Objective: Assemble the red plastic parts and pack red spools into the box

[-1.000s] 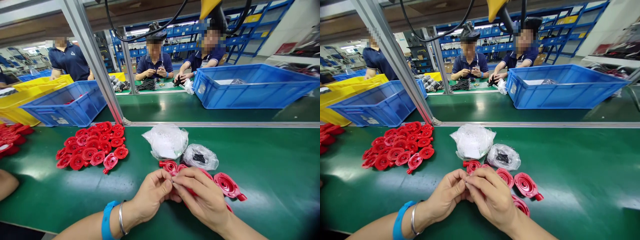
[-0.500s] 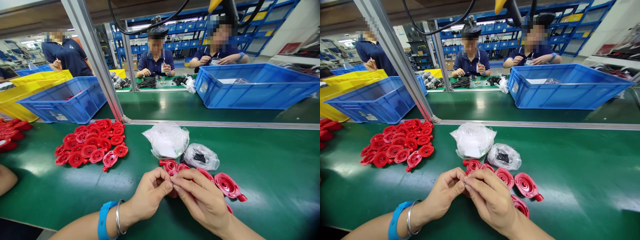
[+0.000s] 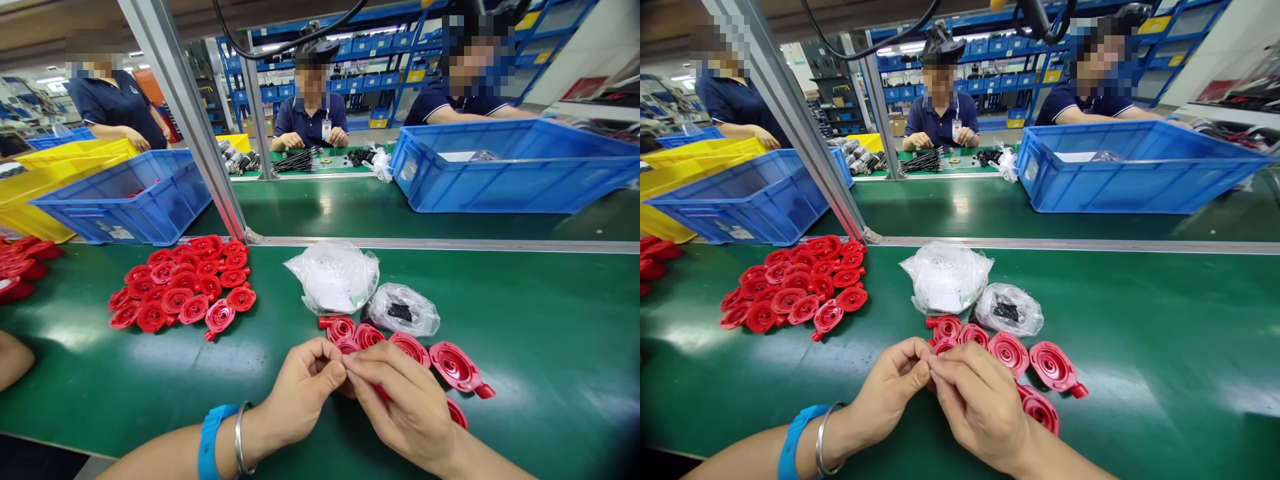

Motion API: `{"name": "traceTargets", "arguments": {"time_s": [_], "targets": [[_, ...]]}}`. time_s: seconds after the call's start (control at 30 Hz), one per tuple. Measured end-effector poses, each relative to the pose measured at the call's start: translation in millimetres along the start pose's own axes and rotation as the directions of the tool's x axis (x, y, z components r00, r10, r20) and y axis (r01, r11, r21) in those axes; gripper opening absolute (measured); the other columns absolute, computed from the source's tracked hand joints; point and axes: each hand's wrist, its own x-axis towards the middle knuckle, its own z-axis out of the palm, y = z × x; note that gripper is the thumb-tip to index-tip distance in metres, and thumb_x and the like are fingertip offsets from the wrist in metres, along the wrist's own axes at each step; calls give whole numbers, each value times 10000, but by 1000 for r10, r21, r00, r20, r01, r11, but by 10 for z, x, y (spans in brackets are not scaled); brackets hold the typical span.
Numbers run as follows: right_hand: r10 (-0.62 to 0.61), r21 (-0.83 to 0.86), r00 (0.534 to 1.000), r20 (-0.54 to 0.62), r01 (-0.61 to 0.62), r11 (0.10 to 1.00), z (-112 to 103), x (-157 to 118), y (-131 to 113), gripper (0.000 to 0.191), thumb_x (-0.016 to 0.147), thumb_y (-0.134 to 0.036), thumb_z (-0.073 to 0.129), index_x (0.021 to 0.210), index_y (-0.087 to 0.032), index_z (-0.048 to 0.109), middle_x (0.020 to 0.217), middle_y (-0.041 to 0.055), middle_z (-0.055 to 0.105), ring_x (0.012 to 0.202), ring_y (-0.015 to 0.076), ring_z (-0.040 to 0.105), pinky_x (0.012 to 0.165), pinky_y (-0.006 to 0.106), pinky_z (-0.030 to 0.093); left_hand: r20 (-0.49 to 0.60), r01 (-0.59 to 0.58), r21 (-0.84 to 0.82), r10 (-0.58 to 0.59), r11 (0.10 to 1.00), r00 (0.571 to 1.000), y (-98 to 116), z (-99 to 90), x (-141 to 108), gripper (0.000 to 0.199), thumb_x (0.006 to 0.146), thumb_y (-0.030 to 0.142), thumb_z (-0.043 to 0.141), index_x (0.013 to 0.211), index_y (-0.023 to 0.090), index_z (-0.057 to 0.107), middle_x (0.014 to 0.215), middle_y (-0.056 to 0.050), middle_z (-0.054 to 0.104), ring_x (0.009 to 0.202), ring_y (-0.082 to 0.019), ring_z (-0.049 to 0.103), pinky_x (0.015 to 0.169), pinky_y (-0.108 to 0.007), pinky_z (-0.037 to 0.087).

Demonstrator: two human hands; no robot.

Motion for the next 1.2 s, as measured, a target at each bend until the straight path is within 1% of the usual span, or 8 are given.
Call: {"name": "traceTargets", "arguments": {"time_s": [0.13,0.37,0.5,0.67,0.8,1.03,1.1,1.2], "targets": [[-12,31,1000,-10,12,999,10,1,41,298,801,23,590,1048,-135,645,836,79,681,728,136,640,604,241,569,2,5,11,-5,1000,1000,-8,-6,2,368,796,451,729,768,127,557,685,-8,614,660,-101,586,674,-227,495],[139,195,989,49,-146,970,-9,9,126,247,827,-43,630,1043,-157,671,911,68,669,791,116,664,687,193,579,15,19,61,-20,998,1000,11,-38,21,393,806,493,703,787,131,553,697,-17,610,666,-111,590,680,-246,504],[170,307,977,132,-203,930,-24,-5,135,268,843,-19,594,1050,-171,674,879,46,659,722,97,665,648,184,574,22,40,95,-42,995,999,0,-46,13,419,791,522,707,787,130,556,683,-22,613,660,-115,592,671,-247,502],[244,355,957,157,-285,890,-41,-7,120,252,849,-36,596,1030,-189,685,855,37,659,712,98,663,626,182,571,27,39,80,-41,996,999,-13,-50,21,413,800,515,700,801,133,543,689,-21,613,657,-114,594,665,-246,507],[360,424,901,243,-432,796,-57,8,110,126,854,-104,628,918,-189,696,820,33,656,700,109,657,618,202,578,36,26,112,-30,993,999,-1,-61,14,396,818,501,686,807,137,532,711,-12,595,668,-106,583,675,-237,494],[458,584,800,388,-598,549,-40,57,114,34,849,-195,665,847,-167,684,801,31,642,650,124,672,596,238,609,62,-19,185,8,983,998,28,-74,11,354,839,467,668,804,147,521,741,0,538,679,-104,544,670,-242,481],[452,555,812,370,-583,594,-47,74,111,23,841,-184,672,826,-169,683,769,26,652,645,121,669,588,222,600,66,-22,184,10,983,998,30,-76,15,346,843,456,667,795,148,516,742,4,531,678,-102,541,671,-240,478],[353,420,902,249,-429,800,-65,76,105,79,836,-122,659,859,-182,704,755,30,677,656,113,661,592,199,576,61,-7,167,-3,986,998,15,-87,11,339,844,446,668,797,148,512,741,2,543,678,-104,553,676,-242,481]]}}
